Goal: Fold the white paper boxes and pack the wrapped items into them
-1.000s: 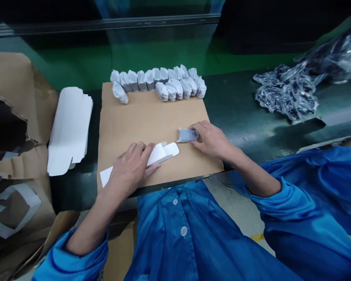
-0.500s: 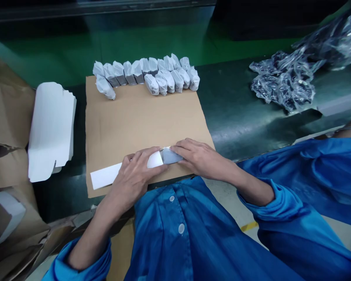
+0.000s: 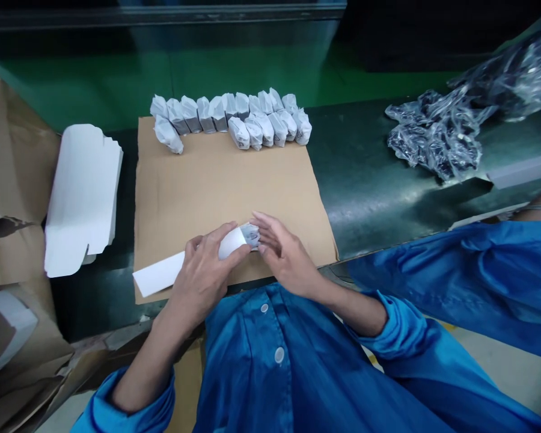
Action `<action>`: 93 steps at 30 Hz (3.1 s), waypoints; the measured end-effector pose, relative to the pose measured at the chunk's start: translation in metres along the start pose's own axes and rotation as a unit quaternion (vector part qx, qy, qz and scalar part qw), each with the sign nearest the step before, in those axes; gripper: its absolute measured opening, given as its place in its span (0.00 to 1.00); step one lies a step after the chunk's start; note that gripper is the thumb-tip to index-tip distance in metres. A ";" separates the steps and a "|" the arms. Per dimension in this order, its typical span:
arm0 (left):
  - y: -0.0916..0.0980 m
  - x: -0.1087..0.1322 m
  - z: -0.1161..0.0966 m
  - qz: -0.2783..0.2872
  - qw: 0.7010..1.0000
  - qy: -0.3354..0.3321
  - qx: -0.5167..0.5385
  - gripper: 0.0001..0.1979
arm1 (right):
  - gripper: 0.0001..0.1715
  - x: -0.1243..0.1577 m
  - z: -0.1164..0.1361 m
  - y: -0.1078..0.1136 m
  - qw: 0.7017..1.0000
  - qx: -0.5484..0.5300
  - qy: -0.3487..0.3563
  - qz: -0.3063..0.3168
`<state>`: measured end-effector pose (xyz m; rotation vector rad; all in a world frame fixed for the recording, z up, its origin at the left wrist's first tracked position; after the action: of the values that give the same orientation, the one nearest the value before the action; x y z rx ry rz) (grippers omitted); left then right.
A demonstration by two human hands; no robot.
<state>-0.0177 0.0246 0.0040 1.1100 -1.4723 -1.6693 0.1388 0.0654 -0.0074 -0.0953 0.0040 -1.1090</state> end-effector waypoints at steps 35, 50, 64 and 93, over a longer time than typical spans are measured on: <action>0.045 0.043 0.075 -0.216 0.880 0.414 -0.079 0.14 | 0.36 -0.051 0.027 -0.077 0.984 -0.145 -0.039 0.097; 0.038 0.026 0.049 -0.042 0.788 0.405 0.462 0.19 | 0.32 -0.027 0.063 0.008 0.861 0.409 0.047 0.299; 0.017 0.041 0.051 0.119 0.699 0.294 0.641 0.23 | 0.32 0.005 0.063 -0.013 0.738 0.515 0.376 0.219; 0.016 0.003 0.002 -0.234 0.828 0.349 0.371 0.33 | 0.29 -0.012 0.068 -0.021 0.962 0.191 0.151 0.125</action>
<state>-0.0221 0.0203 0.0195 2.3528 -1.3994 -0.7038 0.1180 0.0718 0.0609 0.4121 0.0731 -0.8450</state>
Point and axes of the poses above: each hand's wrist, its own x-axis away from the middle knuckle, its own y-axis out of the back of the hand, z = x × y, the point moved 5 cm from there along -x, towards the middle knuckle, and after that the axes turned 12 degrees about -x, right-handed, at the moved point
